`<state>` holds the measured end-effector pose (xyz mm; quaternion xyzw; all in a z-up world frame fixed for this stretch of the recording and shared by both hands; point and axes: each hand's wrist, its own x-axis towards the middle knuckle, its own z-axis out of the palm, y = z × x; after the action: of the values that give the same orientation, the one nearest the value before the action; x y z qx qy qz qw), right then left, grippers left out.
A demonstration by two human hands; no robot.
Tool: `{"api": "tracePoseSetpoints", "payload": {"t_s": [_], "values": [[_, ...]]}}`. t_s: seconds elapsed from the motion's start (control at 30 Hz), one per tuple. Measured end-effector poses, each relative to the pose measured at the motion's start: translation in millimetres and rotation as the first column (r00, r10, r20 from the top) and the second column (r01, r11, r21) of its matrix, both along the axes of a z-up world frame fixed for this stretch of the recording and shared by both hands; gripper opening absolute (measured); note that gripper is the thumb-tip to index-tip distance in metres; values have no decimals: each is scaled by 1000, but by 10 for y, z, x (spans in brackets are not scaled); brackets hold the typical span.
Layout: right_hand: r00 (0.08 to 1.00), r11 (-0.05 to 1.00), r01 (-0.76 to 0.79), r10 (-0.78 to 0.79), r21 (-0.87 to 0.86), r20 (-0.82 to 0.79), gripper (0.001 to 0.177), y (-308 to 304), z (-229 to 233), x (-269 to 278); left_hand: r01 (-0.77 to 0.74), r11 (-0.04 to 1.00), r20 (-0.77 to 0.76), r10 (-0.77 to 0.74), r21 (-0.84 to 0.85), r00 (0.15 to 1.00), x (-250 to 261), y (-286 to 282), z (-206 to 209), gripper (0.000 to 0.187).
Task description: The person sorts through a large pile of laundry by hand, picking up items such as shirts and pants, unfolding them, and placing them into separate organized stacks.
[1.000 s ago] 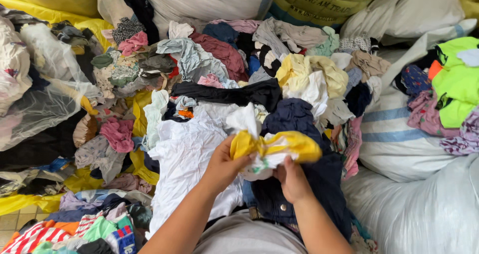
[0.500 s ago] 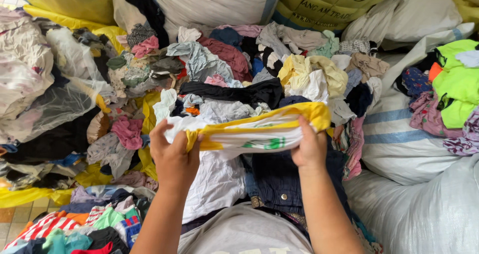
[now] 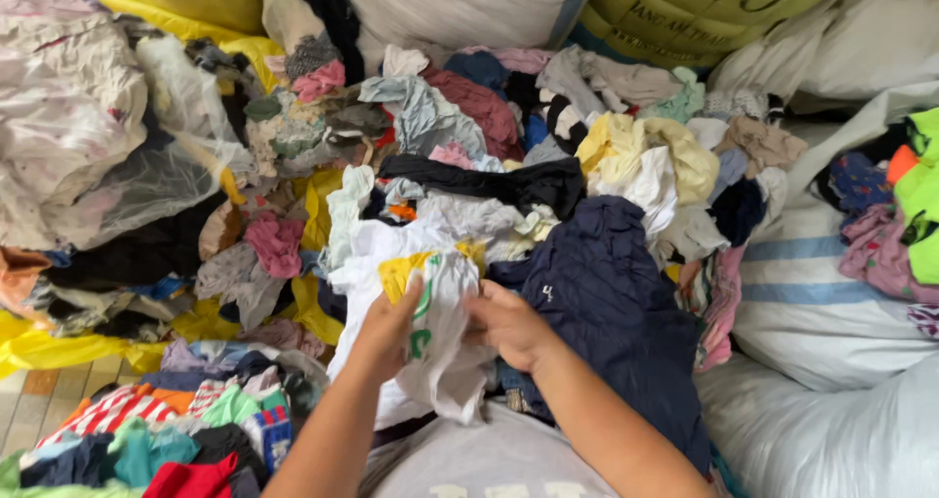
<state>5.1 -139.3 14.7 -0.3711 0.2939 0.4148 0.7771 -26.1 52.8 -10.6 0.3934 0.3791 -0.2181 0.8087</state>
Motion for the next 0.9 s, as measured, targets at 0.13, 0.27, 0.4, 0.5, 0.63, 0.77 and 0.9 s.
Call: {"api": "tracePoseSetpoints", "payload": {"t_s": [0.13, 0.27, 0.4, 0.5, 0.63, 0.77, 0.9], "values": [[874, 875, 265, -41, -405, 484, 11, 115, -304, -74, -163, 865, 363, -23, 475, 932, -139, -48, -12, 37], [762, 637, 559, -143, -531, 631, 20, -430, -397, 509, -444, 717, 472, 181, 537, 863, -100, 378, 156, 24], [705, 425, 556, 215, -714, 676, 17, -260, -244, 451, -502, 806, 413, 361, 313, 836, -14, 277, 237, 22], [863, 674, 266, 151, -689, 481, 39, 32, -93, 159, -368, 897, 374, 262, 246, 890, -82, 130, 220, 45], [900, 773, -8, 281, -634, 332, 45, 277, -372, -10, -144, 938, 345, 27, 316, 938, -271, -21, -127, 34], [884, 847, 52, 207, -528, 419, 22, 470, -205, 65, -227, 893, 395, 62, 388, 917, -322, -98, -224, 21], [865, 537, 212, 286, -816, 413, 30, -502, -383, 558, -448, 686, 455, 188, 574, 870, -225, 840, 184, 23]]}}
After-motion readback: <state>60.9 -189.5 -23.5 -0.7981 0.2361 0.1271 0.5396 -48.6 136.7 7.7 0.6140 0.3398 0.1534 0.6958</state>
